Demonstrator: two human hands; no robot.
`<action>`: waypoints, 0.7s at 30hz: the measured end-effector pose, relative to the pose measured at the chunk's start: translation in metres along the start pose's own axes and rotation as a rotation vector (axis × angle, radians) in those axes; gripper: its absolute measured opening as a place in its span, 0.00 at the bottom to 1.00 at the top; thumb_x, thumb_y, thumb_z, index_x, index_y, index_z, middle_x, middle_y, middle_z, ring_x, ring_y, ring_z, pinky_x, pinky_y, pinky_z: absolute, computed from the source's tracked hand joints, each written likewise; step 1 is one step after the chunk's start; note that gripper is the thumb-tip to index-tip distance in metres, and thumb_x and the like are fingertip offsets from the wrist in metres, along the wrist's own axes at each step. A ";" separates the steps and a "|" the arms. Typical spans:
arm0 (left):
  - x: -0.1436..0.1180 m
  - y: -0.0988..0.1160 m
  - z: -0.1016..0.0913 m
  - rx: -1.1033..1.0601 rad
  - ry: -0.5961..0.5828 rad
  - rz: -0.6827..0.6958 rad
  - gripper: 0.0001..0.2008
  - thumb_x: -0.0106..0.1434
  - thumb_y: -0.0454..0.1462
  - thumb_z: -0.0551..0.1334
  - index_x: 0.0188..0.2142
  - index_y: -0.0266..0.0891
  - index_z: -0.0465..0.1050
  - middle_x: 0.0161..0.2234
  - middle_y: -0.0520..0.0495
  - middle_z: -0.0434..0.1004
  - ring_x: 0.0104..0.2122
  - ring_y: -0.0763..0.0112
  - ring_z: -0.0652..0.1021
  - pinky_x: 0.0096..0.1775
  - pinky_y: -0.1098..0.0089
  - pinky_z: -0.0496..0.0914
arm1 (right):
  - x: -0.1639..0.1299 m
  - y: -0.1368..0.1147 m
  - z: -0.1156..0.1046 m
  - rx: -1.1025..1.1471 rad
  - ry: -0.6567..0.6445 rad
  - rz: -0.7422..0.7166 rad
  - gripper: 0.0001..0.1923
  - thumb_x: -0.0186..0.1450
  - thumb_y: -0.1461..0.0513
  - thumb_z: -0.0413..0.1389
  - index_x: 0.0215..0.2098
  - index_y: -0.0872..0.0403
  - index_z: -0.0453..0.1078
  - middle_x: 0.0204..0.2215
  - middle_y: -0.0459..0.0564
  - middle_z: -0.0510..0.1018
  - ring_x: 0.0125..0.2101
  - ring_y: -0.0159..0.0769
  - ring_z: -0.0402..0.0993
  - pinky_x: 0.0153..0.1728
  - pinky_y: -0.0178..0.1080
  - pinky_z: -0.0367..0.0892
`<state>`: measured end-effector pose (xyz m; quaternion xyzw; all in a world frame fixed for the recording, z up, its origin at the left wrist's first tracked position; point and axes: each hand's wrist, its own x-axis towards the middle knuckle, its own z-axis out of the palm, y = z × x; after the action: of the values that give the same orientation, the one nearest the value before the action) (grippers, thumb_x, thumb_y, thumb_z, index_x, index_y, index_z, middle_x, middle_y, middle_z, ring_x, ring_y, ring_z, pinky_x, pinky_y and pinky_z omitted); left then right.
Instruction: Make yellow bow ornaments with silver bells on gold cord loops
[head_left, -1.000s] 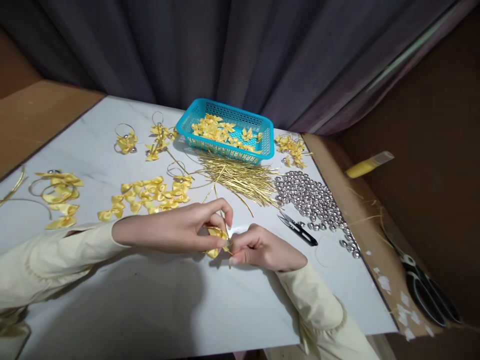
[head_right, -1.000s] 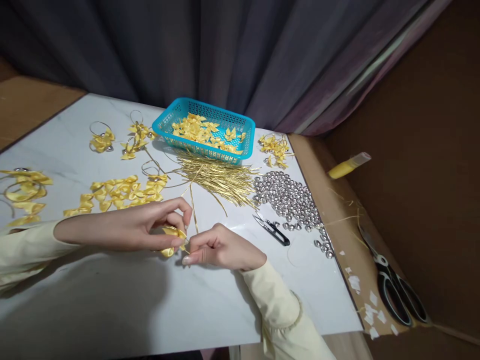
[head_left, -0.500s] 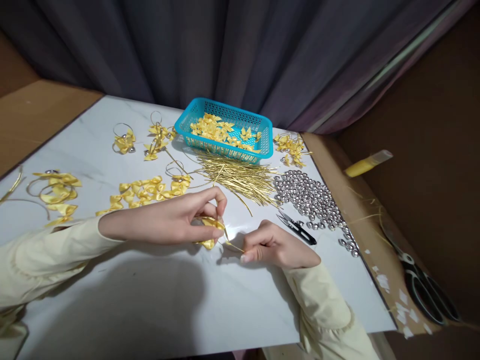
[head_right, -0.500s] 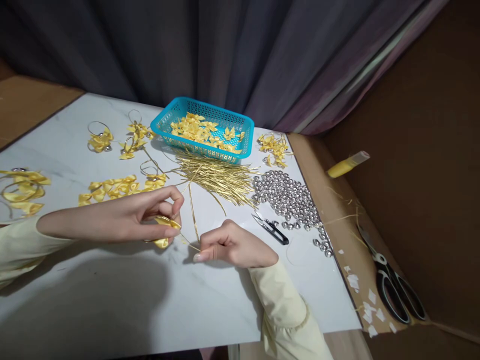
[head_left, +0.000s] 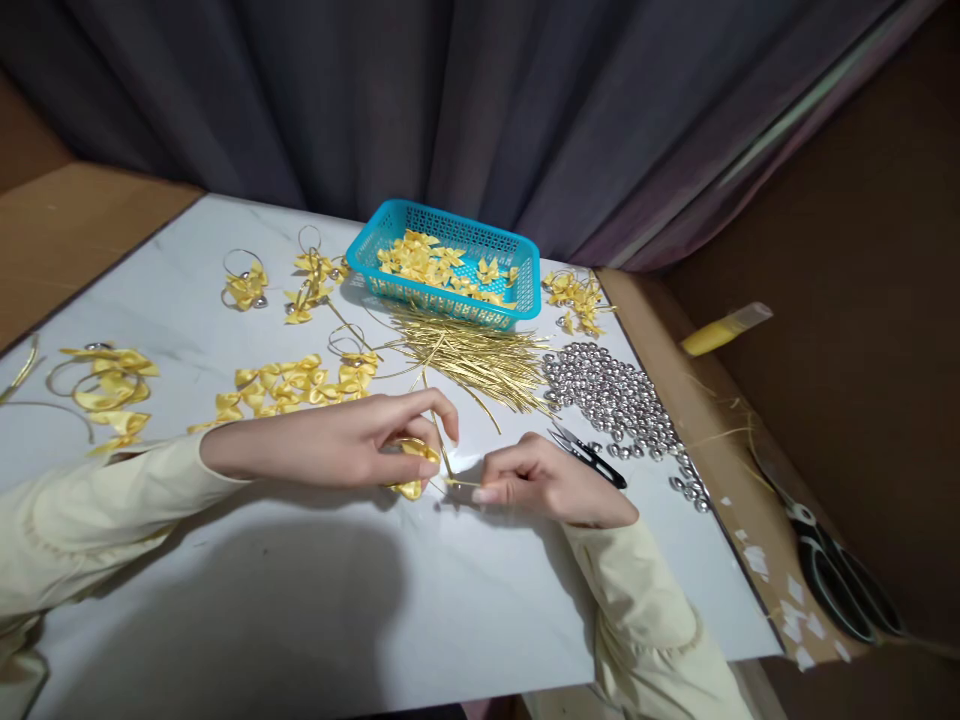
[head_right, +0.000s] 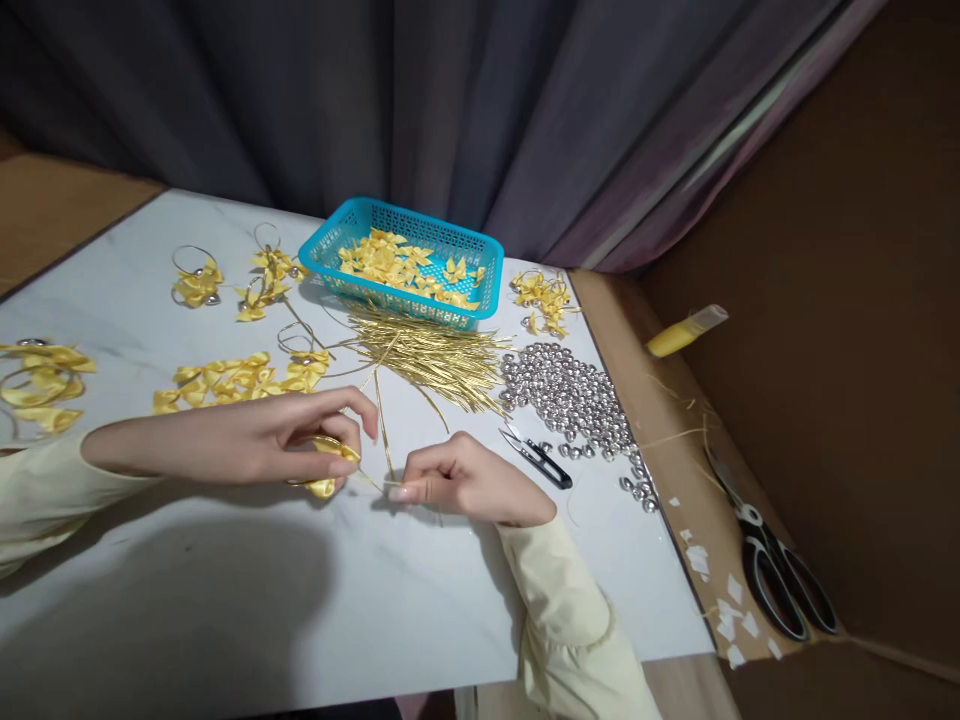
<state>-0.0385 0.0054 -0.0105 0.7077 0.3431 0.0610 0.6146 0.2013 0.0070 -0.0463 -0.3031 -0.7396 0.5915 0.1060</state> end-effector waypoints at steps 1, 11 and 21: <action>0.001 -0.001 -0.001 0.070 -0.021 -0.037 0.13 0.66 0.40 0.55 0.49 0.44 0.61 0.30 0.55 0.67 0.28 0.76 0.67 0.29 0.77 0.60 | 0.001 0.001 0.000 -0.029 0.047 0.033 0.15 0.62 0.55 0.55 0.23 0.58 0.69 0.16 0.40 0.63 0.18 0.24 0.54 0.20 0.29 0.52; 0.016 -0.015 0.002 0.011 -0.160 -0.117 0.13 0.65 0.43 0.56 0.36 0.37 0.75 0.28 0.51 0.71 0.28 0.75 0.70 0.30 0.77 0.63 | -0.021 -0.003 -0.014 -0.415 0.529 0.072 0.11 0.63 0.56 0.54 0.40 0.55 0.70 0.38 0.52 0.76 0.29 0.32 0.69 0.28 0.34 0.62; 0.019 -0.020 0.005 -0.113 -0.074 -0.081 0.10 0.62 0.39 0.58 0.34 0.36 0.76 0.35 0.47 0.78 0.35 0.71 0.75 0.37 0.75 0.65 | -0.081 0.040 -0.017 -1.320 0.661 0.408 0.07 0.60 0.66 0.51 0.35 0.55 0.70 0.35 0.54 0.77 0.34 0.43 0.74 0.25 0.37 0.63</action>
<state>-0.0294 0.0118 -0.0360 0.6594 0.3444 0.0290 0.6677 0.2871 -0.0208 -0.0631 -0.5954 -0.7987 -0.0865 0.0074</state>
